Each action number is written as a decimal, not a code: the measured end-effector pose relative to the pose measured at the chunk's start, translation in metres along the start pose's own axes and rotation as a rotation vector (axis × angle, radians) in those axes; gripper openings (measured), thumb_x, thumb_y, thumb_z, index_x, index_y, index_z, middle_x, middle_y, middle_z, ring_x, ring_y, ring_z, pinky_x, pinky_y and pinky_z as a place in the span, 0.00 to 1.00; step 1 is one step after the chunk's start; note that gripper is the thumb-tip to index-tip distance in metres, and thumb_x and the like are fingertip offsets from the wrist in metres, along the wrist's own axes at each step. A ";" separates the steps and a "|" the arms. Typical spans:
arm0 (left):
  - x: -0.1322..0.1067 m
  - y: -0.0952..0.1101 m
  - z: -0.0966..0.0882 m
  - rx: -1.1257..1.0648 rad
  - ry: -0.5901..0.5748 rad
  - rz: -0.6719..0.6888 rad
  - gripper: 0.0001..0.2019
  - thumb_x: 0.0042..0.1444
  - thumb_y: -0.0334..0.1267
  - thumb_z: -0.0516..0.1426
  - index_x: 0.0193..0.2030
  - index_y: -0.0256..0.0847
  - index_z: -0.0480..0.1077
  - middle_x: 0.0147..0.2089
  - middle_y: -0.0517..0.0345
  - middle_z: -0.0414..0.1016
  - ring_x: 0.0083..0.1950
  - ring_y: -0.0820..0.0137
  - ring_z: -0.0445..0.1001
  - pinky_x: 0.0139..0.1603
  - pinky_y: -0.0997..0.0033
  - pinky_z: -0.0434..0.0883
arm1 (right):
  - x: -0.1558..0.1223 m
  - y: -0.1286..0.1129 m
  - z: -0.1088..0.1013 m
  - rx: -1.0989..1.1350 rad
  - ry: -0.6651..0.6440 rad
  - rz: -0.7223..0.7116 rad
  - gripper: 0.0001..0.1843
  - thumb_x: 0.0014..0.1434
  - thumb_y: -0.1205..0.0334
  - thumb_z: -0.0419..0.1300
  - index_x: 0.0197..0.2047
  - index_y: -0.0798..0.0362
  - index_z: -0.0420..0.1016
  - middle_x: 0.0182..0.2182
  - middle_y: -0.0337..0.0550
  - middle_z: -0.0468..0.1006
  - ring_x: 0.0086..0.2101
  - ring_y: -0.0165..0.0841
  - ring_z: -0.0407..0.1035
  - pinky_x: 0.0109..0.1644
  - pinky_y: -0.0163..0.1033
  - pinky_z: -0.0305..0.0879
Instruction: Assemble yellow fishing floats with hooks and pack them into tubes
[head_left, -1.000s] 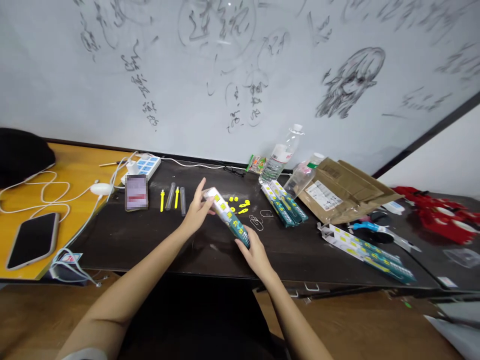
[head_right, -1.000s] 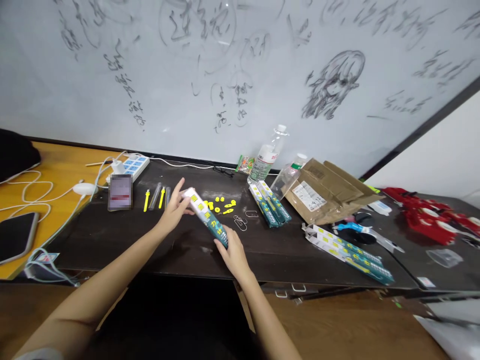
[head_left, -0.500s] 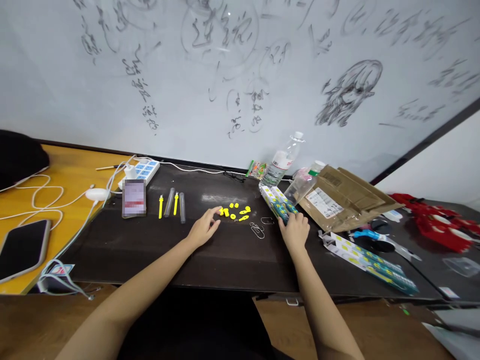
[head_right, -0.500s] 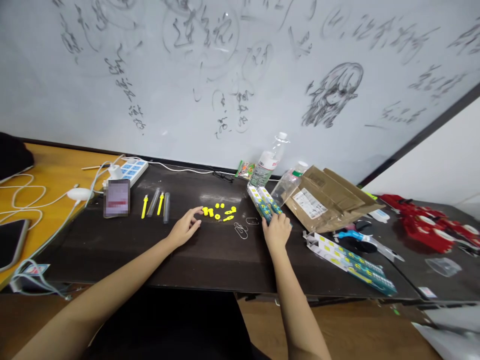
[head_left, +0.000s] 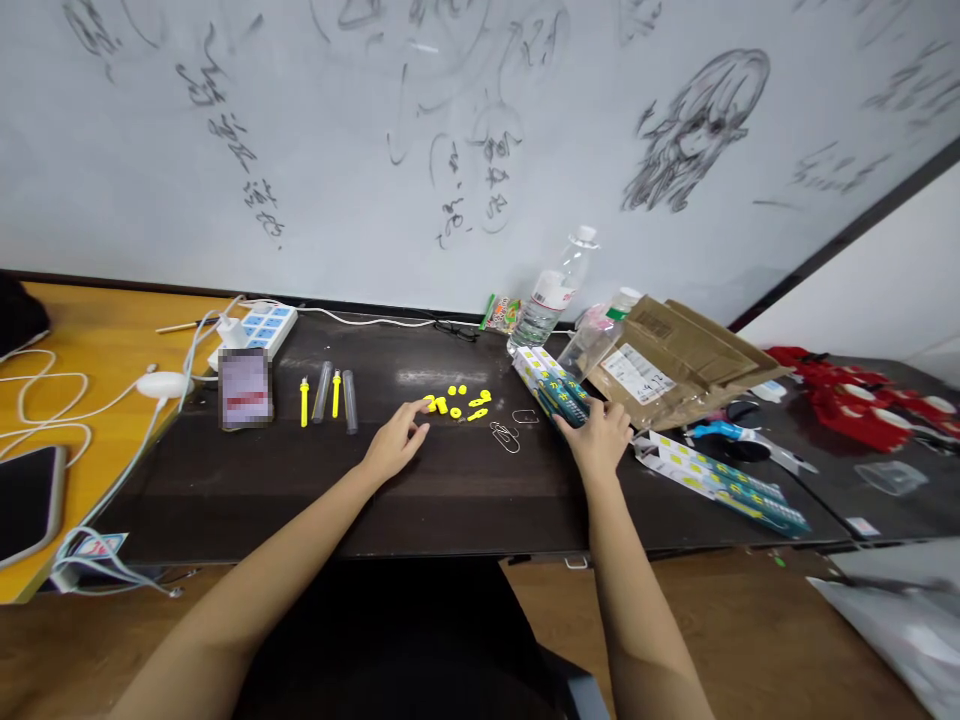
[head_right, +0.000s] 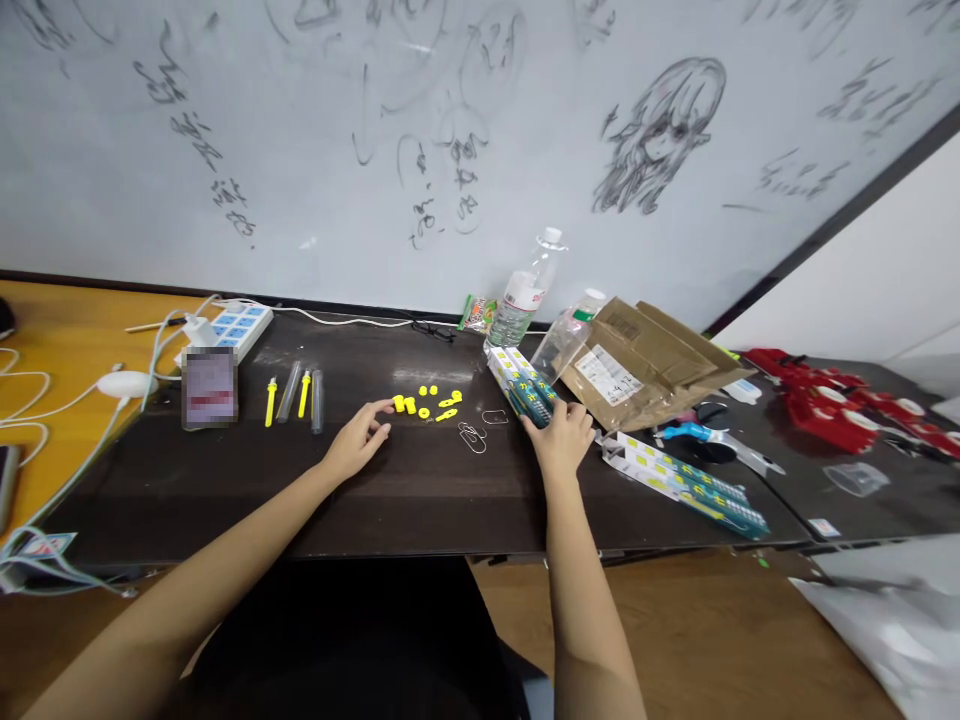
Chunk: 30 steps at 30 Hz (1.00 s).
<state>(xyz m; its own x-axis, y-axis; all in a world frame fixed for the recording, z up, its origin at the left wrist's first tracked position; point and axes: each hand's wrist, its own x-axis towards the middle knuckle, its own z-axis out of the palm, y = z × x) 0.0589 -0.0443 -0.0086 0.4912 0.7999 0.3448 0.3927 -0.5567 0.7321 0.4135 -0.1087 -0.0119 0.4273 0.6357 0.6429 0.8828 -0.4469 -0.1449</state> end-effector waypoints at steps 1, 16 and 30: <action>0.000 0.000 0.000 -0.001 0.003 0.000 0.21 0.63 0.39 0.47 0.62 0.43 0.56 0.57 0.52 0.66 0.39 0.73 0.72 0.41 0.71 0.70 | -0.001 0.004 -0.002 0.039 0.021 0.006 0.28 0.54 0.43 0.56 0.49 0.57 0.68 0.44 0.58 0.66 0.44 0.47 0.59 0.43 0.48 0.54; 0.000 -0.003 0.001 0.003 0.023 0.061 0.18 0.63 0.40 0.47 0.58 0.43 0.59 0.56 0.53 0.67 0.38 0.74 0.73 0.41 0.72 0.70 | -0.011 0.024 0.009 0.438 -0.009 -0.020 0.30 0.52 0.56 0.54 0.57 0.57 0.62 0.53 0.58 0.65 0.54 0.47 0.58 0.57 0.53 0.54; 0.000 -0.010 0.005 0.009 0.000 0.085 0.17 0.62 0.40 0.47 0.58 0.46 0.59 0.55 0.55 0.67 0.36 0.74 0.73 0.44 0.69 0.70 | 0.007 0.056 -0.011 0.206 -0.223 -0.486 0.28 0.54 0.67 0.53 0.59 0.46 0.67 0.54 0.49 0.67 0.50 0.44 0.63 0.55 0.51 0.61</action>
<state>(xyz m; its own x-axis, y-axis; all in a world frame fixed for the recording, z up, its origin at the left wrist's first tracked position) 0.0587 -0.0395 -0.0183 0.5230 0.7495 0.4059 0.3562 -0.6248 0.6948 0.4635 -0.1359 -0.0074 -0.0257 0.8650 0.5011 0.9984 0.0471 -0.0301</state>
